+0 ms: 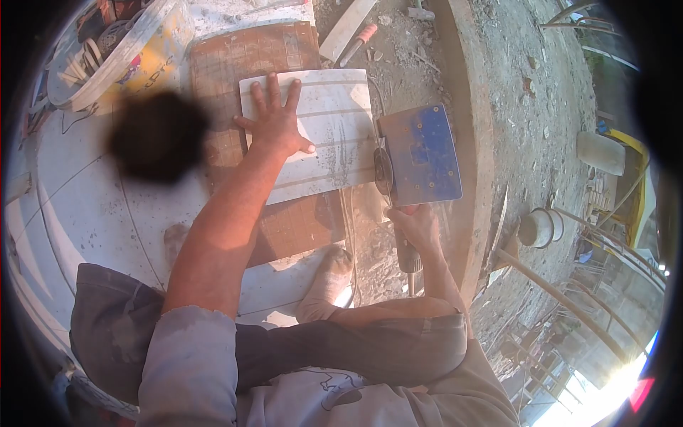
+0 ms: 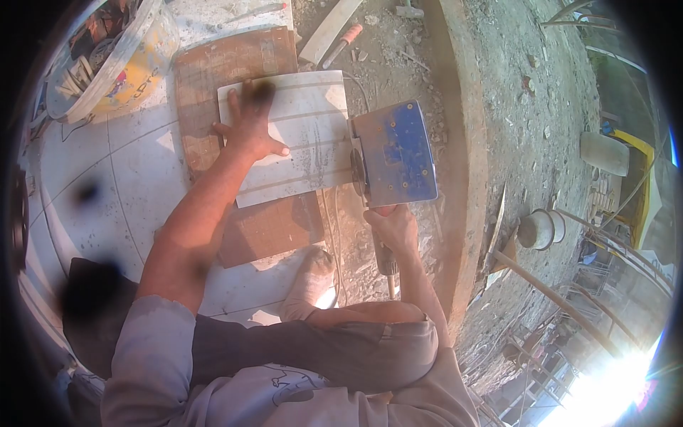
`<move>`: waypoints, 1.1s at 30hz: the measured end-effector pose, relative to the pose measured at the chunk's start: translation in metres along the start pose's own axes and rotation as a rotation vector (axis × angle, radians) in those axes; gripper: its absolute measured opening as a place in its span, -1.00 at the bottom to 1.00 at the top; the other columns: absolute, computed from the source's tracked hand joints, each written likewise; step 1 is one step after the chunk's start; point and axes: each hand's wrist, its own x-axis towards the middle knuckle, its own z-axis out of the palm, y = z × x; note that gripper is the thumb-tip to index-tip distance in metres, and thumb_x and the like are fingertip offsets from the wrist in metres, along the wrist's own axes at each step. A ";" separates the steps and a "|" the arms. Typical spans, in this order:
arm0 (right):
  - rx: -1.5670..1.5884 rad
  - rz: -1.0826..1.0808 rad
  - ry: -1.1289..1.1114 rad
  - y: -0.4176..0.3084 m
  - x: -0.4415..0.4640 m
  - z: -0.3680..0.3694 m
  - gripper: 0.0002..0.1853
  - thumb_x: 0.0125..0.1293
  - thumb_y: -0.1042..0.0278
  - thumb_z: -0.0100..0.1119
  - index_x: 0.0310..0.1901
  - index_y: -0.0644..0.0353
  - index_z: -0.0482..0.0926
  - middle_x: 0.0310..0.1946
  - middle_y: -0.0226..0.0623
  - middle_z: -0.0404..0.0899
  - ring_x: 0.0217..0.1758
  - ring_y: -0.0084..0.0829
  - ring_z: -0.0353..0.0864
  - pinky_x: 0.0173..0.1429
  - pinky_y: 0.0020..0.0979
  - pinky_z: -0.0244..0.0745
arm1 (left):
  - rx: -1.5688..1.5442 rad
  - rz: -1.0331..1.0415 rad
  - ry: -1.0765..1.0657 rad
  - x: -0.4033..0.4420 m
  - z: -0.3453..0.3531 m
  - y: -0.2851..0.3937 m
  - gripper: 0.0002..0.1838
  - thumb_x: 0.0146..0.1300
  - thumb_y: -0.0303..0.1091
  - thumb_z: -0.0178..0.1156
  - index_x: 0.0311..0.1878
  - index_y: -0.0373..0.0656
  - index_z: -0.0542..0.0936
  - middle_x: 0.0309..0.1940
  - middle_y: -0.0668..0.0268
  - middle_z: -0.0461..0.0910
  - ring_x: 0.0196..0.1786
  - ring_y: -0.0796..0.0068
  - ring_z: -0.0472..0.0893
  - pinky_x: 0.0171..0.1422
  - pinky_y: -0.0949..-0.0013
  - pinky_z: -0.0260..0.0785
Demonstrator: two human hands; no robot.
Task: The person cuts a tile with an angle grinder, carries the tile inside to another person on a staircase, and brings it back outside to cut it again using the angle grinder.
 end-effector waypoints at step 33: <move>-0.029 0.043 -0.052 0.006 0.010 -0.002 -0.15 -0.10 -0.04 0.40 0.20 0.40 0.47 -0.03 0.19 0.66 0.11 0.05 0.67 0.21 -0.12 0.53 | -0.021 -0.006 -0.007 0.002 -0.001 0.001 0.46 -0.28 0.12 0.68 0.64 0.39 -0.13 0.68 0.21 -0.42 0.68 -0.06 -0.39 0.45 -0.71 -0.11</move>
